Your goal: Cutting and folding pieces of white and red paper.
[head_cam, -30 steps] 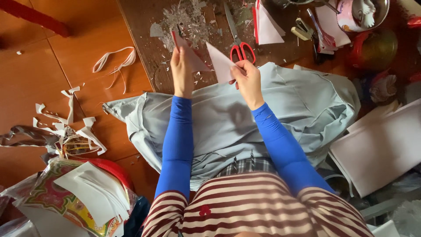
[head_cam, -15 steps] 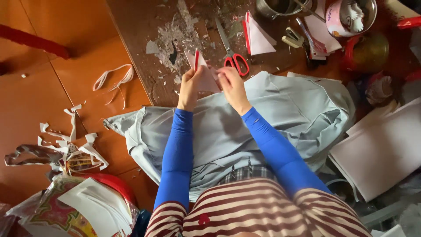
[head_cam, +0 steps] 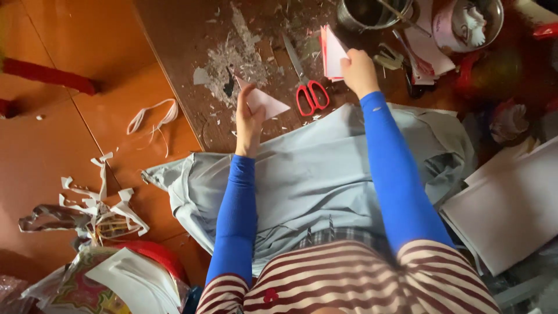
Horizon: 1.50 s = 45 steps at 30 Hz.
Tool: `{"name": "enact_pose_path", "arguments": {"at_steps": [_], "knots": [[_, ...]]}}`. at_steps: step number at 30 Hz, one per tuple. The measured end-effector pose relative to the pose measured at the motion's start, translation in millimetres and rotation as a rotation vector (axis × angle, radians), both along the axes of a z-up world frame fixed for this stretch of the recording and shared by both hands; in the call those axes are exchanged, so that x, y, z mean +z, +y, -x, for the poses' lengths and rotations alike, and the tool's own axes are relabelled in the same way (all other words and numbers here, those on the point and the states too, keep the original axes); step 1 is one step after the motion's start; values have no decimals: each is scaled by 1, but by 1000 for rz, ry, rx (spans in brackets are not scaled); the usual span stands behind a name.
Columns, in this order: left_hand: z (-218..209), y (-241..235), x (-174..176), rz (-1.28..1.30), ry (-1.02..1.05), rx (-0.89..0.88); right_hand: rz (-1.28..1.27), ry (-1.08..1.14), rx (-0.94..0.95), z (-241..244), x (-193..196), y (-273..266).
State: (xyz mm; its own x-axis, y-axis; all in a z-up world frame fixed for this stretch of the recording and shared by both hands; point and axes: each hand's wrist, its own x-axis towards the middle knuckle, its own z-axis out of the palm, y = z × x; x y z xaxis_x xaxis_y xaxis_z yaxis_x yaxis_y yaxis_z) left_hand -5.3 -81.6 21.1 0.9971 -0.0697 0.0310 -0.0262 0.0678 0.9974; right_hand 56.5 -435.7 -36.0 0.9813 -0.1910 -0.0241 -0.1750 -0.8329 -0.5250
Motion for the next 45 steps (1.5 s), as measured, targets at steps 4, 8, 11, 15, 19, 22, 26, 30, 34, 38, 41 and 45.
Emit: {"name": "enact_pose_path", "arguments": {"at_steps": [4,8,11,15,19,22,26,30,34,38,41,45], "knots": [[0,-3,15,78,-28,34,72,-53,39,-11,-17,-21],[2,2,-12,281,158,2,331,-29,-60,-3,33,9],[2,0,-20,270,174,-50,303,-95,-38,15,97,56],[8,-10,2,256,245,-123,-424,149,427,63,87,109],[11,-13,12,298,276,-153,-384,54,515,112,99,141],[14,-10,23,340,308,-201,-502,227,193,126,112,150],[19,-10,29,260,270,-285,-376,36,200,133,128,159],[21,-13,44,340,336,-289,-212,-146,284,138,126,169],[20,-4,22,389,387,-213,-296,-130,220,139,114,165],[20,5,40,353,392,-171,-395,2,204,141,144,163],[18,7,42,305,385,-162,-414,37,187,140,148,160],[14,10,42,279,379,-136,-370,42,207,138,138,149]]}}
